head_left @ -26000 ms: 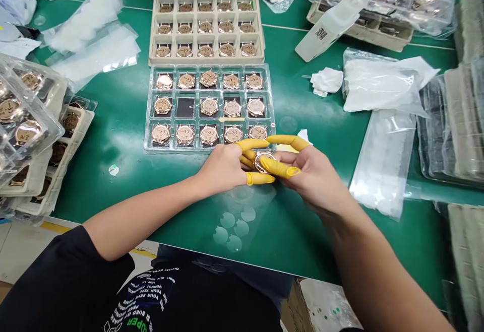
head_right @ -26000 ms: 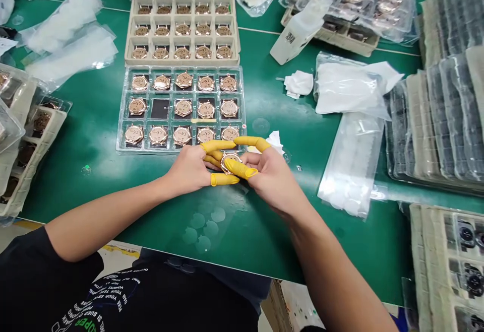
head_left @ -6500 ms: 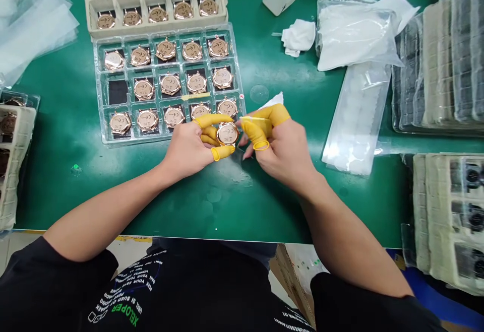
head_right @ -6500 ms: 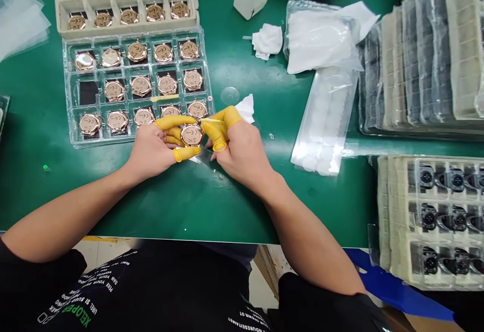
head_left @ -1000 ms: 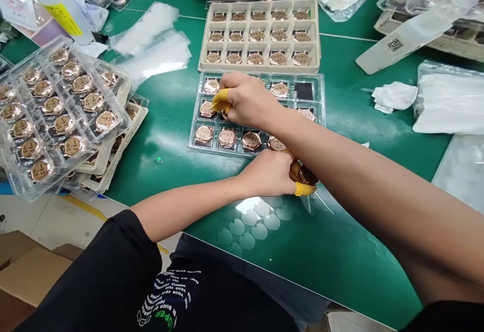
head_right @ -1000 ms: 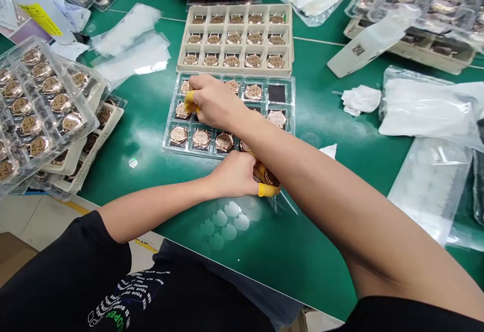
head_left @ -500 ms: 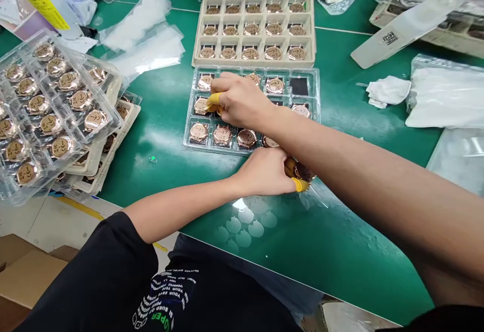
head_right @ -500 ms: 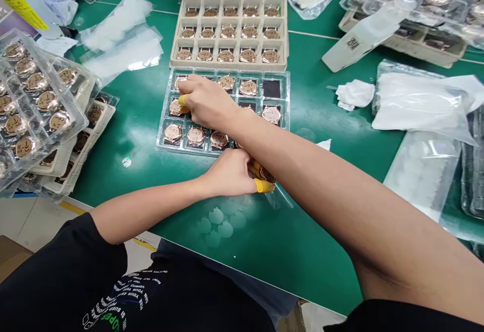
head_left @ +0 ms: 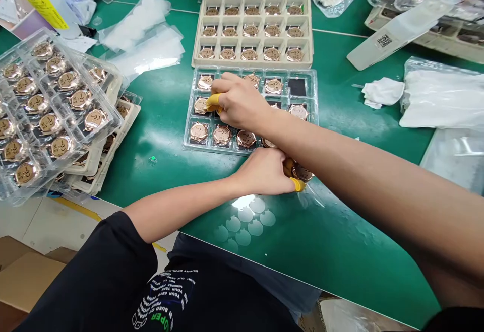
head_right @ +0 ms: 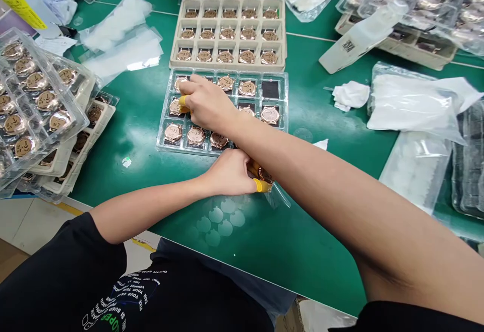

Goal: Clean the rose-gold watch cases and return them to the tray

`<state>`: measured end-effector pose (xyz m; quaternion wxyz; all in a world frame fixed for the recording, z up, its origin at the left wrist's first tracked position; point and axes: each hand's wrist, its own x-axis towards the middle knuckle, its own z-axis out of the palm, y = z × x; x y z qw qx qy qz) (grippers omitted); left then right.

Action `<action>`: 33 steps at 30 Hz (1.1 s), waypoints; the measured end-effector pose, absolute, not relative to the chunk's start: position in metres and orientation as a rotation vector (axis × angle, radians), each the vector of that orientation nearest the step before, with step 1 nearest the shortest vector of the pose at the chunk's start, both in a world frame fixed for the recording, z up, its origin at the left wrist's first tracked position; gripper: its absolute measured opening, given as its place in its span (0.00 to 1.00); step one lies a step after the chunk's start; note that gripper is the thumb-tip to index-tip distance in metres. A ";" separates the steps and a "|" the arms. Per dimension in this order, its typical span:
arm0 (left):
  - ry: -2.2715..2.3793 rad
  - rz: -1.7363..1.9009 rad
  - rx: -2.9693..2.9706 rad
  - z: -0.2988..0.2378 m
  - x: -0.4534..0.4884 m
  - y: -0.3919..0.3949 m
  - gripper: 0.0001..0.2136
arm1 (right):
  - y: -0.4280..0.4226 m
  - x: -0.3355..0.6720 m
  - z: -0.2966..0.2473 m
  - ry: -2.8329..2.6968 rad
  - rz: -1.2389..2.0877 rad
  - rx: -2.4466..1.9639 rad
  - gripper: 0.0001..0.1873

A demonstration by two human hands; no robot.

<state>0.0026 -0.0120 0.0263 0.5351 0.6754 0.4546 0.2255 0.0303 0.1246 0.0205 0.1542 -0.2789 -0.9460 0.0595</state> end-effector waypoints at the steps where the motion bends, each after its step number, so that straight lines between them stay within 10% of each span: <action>1: 1.087 0.537 1.613 0.026 0.002 -0.012 0.08 | 0.124 0.029 0.022 -2.735 0.159 -0.805 0.15; 33: 0.953 0.645 1.525 0.019 0.004 -0.015 0.19 | 0.132 0.064 0.032 -2.325 0.505 -1.080 0.06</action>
